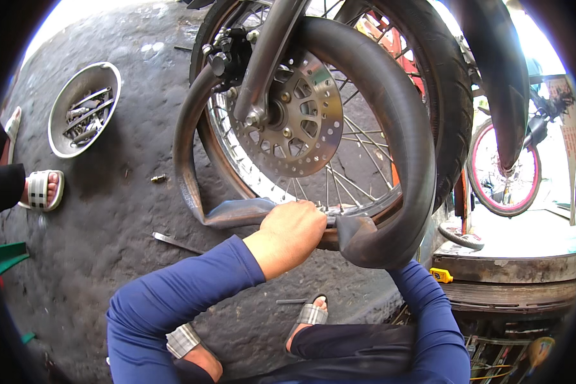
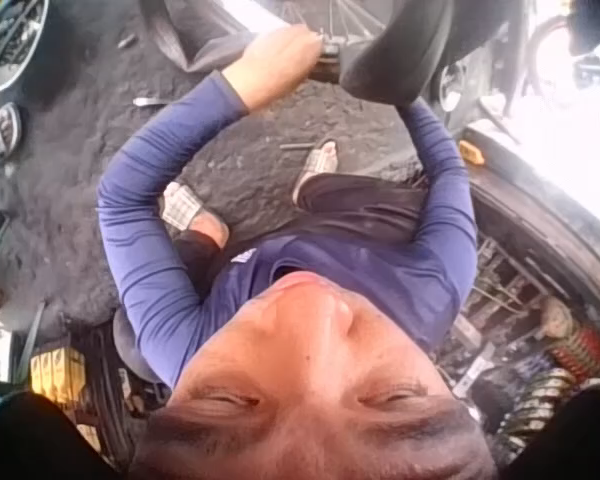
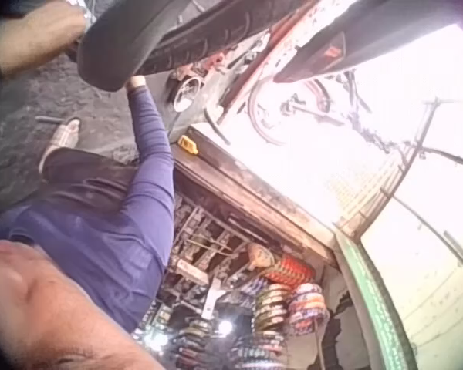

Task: Repairing a motorcycle tire by prying it from the rim, removing the inner tube, and using an impact wrench on the hub.

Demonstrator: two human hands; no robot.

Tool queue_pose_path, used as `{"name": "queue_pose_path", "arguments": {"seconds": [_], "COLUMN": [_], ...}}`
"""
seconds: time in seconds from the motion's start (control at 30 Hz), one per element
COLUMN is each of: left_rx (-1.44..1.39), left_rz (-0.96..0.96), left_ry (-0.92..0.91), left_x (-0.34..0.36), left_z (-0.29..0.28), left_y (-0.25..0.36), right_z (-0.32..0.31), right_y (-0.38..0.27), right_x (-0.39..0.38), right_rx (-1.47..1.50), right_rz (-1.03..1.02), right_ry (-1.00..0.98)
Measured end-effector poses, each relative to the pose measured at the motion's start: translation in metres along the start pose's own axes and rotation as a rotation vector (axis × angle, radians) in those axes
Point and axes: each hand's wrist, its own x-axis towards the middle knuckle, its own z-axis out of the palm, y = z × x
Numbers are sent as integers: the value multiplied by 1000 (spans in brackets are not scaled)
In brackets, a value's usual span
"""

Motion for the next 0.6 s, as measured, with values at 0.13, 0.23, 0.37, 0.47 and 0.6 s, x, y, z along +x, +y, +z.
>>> {"name": "queue_pose_path", "arguments": {"seconds": [0.13,0.23,0.37,0.47,0.6], "left_rx": [-33,-168,-153,-323,-537], "left_rz": [-98,5,57,220,340], "left_ry": [382,193,-161,486,430], "left_x": [-22,-72,-91,-40,43], "left_z": [17,65,103,80,67], "left_y": [-17,-31,-48,-54,-79], "right_z": [31,20,16,2,-9], "right_y": [-15,-21,-23,-22,-26], "right_x": [-17,-19,-12,-8,-2], "right_rx": [542,474,350,239,123], "right_rz": [127,108,87,99,62], "right_ry": [541,506,394,310,204]}}
